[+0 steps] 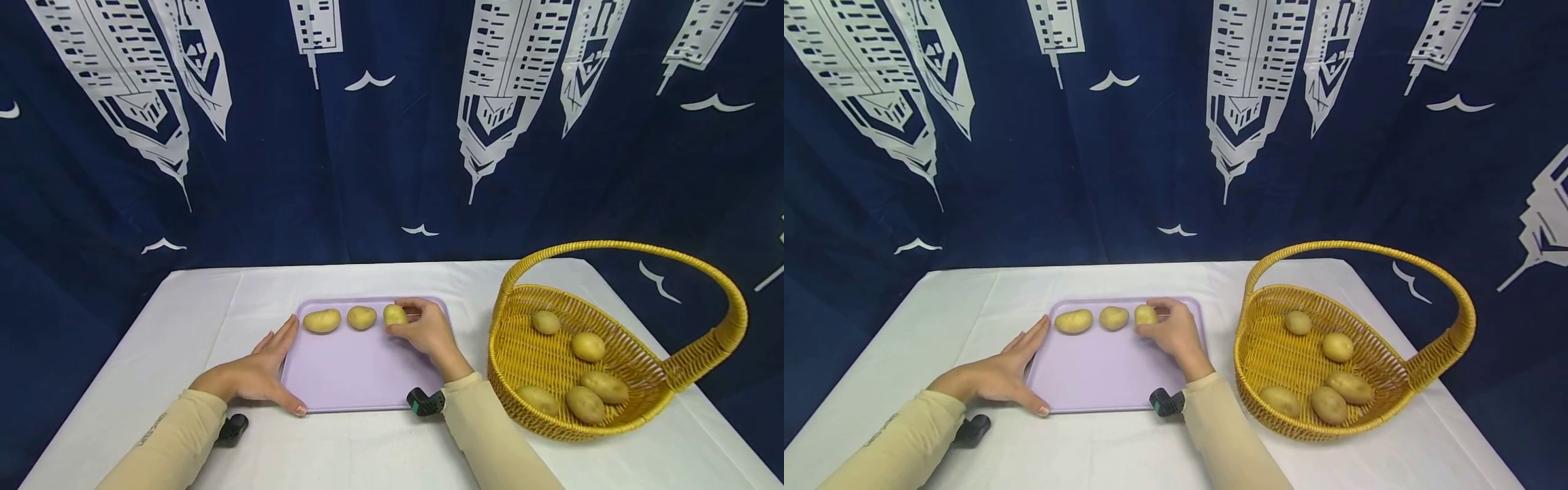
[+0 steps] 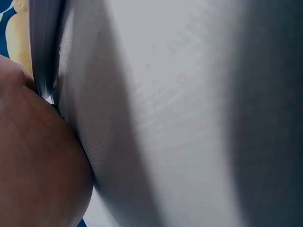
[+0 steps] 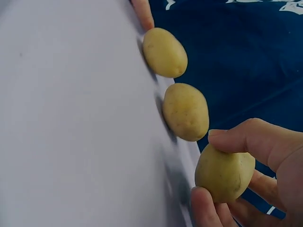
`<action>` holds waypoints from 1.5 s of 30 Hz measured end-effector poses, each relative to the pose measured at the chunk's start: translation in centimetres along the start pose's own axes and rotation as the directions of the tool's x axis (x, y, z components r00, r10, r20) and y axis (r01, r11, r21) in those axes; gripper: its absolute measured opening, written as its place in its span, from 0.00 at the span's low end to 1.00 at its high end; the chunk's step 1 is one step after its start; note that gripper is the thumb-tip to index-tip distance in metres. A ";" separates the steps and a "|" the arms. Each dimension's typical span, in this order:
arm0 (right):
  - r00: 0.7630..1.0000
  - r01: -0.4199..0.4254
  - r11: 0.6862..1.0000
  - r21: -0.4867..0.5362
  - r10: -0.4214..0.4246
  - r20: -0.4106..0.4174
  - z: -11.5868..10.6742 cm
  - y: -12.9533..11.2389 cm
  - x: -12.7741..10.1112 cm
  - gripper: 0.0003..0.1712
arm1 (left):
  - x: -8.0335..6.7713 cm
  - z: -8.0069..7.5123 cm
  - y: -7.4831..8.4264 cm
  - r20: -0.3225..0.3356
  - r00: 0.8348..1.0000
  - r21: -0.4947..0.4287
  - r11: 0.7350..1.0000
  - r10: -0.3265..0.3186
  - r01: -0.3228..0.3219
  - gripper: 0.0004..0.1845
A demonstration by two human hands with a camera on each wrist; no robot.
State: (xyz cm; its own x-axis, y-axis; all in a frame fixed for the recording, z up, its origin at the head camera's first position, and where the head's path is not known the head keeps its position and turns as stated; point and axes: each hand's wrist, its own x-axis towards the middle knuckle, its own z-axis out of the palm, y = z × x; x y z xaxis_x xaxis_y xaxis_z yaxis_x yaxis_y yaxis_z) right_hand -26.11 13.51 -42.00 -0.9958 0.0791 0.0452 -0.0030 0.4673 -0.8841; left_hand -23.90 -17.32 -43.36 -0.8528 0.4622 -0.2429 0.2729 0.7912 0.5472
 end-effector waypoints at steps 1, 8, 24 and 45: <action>1.000 0.002 1.000 -0.015 -0.002 -0.001 0.1 0.0 0.1 0.30 | 0.0 0.0 0.0 0.000 1.000 0.001 1.000 0.001 -0.001 0.83; 1.000 0.026 0.996 -0.087 -0.025 0.010 0.4 0.2 0.6 0.31 | 0.1 0.0 0.0 0.000 1.000 0.000 1.000 -0.012 0.012 0.83; 0.997 0.077 0.992 -0.096 -0.076 0.016 0.6 0.5 1.5 0.34 | 0.3 0.1 0.0 0.001 1.000 0.009 1.000 -0.003 0.003 0.84; 0.992 0.124 0.980 -0.158 -0.127 -0.011 0.6 0.8 1.2 0.38 | 0.2 0.0 0.0 0.001 1.000 0.007 1.000 -0.012 0.012 0.84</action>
State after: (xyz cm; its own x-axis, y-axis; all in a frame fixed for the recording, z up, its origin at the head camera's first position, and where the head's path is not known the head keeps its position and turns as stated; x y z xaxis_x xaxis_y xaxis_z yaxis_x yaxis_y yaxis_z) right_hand -27.39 13.46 -42.94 -0.9863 0.0292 0.1624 -0.1115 0.6071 -0.7868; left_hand -24.04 -17.27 -43.42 -0.8555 0.4531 -0.2508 0.2655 0.7996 0.5387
